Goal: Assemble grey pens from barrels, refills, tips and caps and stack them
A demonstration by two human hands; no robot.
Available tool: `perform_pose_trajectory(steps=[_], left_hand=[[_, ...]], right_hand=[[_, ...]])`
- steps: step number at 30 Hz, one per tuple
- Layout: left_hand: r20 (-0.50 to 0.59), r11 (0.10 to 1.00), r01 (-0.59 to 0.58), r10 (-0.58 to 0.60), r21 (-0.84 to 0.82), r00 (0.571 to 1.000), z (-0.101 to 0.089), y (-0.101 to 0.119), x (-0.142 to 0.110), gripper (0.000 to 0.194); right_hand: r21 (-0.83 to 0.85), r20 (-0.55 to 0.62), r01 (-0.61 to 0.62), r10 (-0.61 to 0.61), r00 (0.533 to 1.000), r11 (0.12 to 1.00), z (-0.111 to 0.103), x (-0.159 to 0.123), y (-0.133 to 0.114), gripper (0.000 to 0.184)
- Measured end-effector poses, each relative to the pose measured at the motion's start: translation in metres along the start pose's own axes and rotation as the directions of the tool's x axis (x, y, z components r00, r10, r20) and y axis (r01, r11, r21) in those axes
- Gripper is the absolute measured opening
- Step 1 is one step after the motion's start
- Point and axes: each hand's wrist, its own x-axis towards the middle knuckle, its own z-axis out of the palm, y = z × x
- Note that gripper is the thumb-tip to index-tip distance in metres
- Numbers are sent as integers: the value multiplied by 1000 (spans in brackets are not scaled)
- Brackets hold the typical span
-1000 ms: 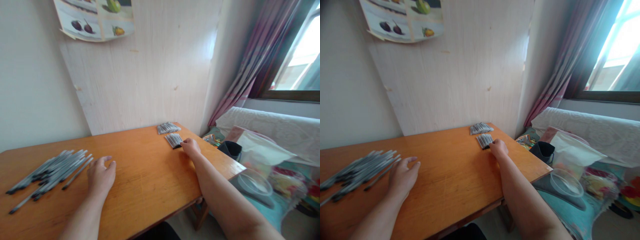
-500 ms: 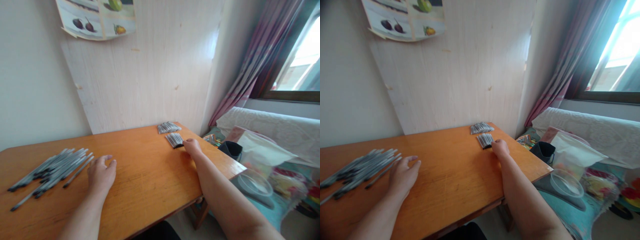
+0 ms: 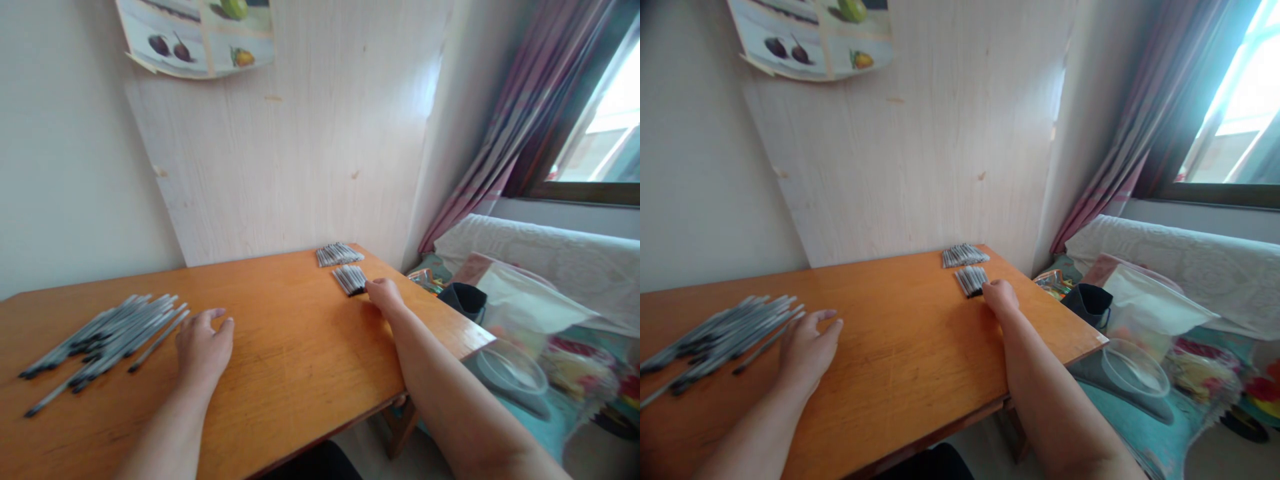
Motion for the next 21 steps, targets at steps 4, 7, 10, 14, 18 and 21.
perform_pose_trajectory(steps=[4,7,10,14,18,21], left_hand=[[4,1000,7,-7,-1,1000,1,-1,0,36],[7,1000,8,-8,-5,1000,1,-2,0,37],[5,1000,0,0,-7,1000,2,-2,0,36],[1,1000,-7,7,-6,1000,0,-1,0,36],[5,1000,-5,5,-21,1000,-2,2,0,35],[-10,999,-5,4,-34,1000,-4,5,-1,33]], right_hand=[[11,3,3,-3,1000,1000,-1,-1,-1,27],[23,6,10,-11,1000,1000,-1,-3,-3,27],[35,10,20,-21,1000,999,0,-5,-4,26],[42,7,32,-33,999,999,2,-4,-4,26],[39,-14,58,-58,998,998,2,-3,-3,29],[34,-29,101,-100,995,994,2,-4,-5,32]])
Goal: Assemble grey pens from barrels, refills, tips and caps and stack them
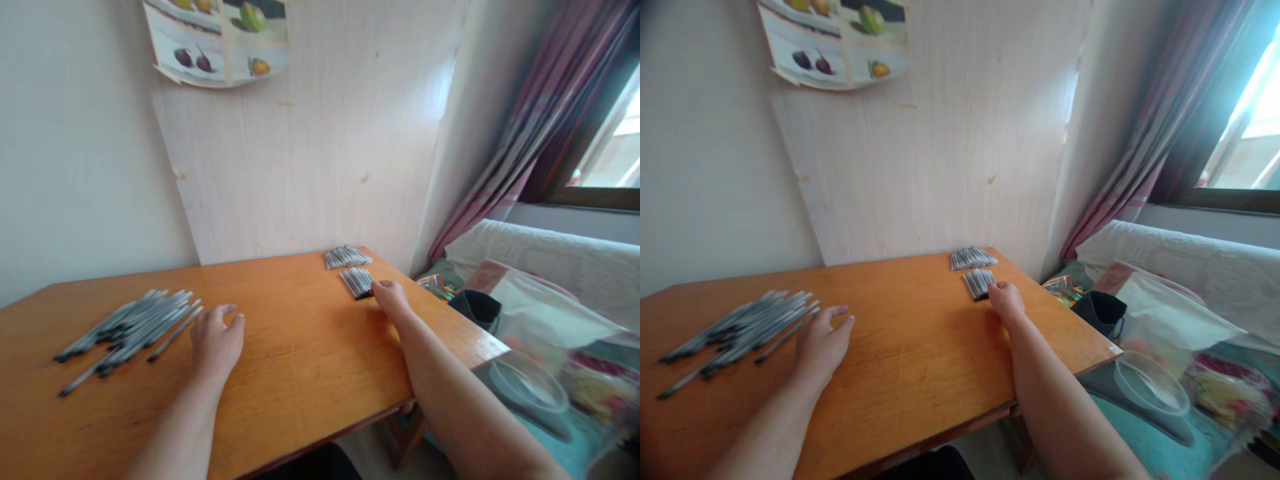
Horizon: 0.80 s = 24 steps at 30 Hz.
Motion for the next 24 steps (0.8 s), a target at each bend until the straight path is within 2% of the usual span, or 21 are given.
perform_pose_trajectory(steps=[3,7,10,14,18,21,24], left_hand=[[-51,998,-29,26,-60,998,-4,4,-5,29],[-206,977,-52,9,-205,978,-13,16,-14,20],[-302,944,-100,0,-315,953,-25,31,-18,16],[-341,897,-135,-19,-421,940,-56,53,-40,18],[-311,873,-209,71,-440,948,-95,57,-96,21],[-270,895,-208,103,-395,957,-118,41,-152,20],[-235,937,-151,76,-315,969,-126,9,-208,19]], right_hand=[[0,-7,68,-68,998,998,3,-5,-3,33],[69,-1,242,-243,970,968,10,-17,-17,32],[108,55,408,-415,908,907,11,-41,-38,32],[194,127,576,-603,788,794,7,-101,-66,37],[369,283,594,-696,660,714,10,-178,-80,40],[520,449,518,-733,511,679,17,-229,-81,41],[618,554,447,-762,335,647,21,-268,-81,41]])
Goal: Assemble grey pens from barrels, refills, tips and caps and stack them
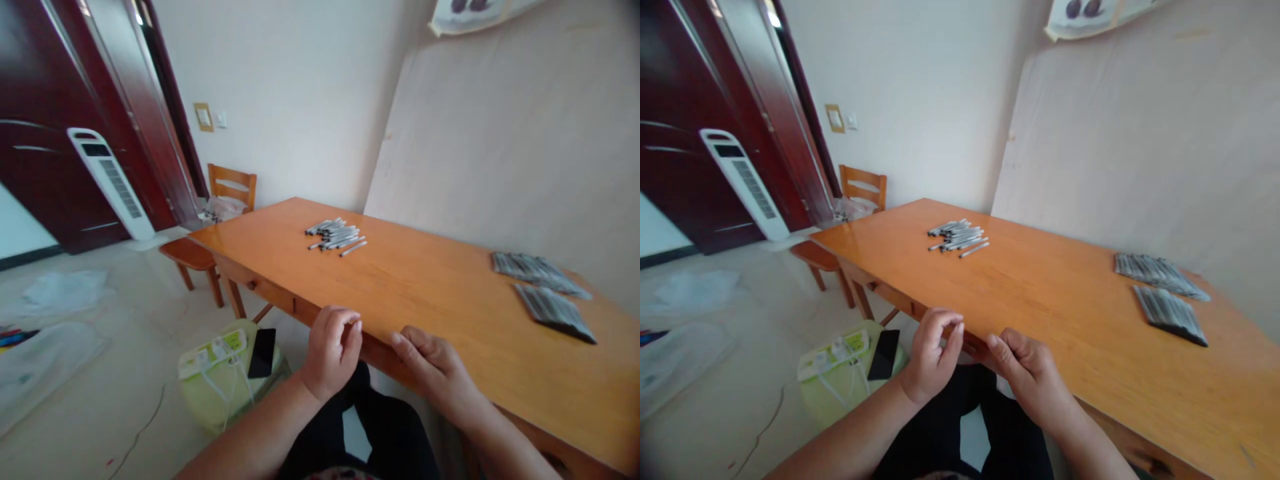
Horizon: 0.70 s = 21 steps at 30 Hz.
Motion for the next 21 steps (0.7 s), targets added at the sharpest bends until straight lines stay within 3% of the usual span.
perform_pose_trajectory(steps=[3,5,8,10,12,15,21], left_hand=[[73,984,138,-147,110,987,-18,-39,-57,13],[86,935,272,-298,228,951,-26,-74,-95,12],[55,775,432,-511,462,858,-35,-127,-143,17],[-7,613,502,-629,610,777,-40,-156,-163,25],[-81,444,545,-718,712,691,-44,-177,-174,33],[-160,286,569,-778,771,608,-48,-195,-178,48],[-248,97,626,-863,773,439,-49,-210,-176,70]], right_hand=[[5,116,51,-51,992,999,21,-6,-12,40],[12,220,74,-75,973,997,30,-7,-19,38],[18,368,111,-110,923,994,45,-4,-24,36],[-1,409,126,-115,905,992,59,-1,-23,37],[-32,436,129,-102,894,991,76,4,-20,39],[-105,480,136,-69,875,985,104,9,-12,38],[-190,576,190,-47,816,963,154,17,8,23]])
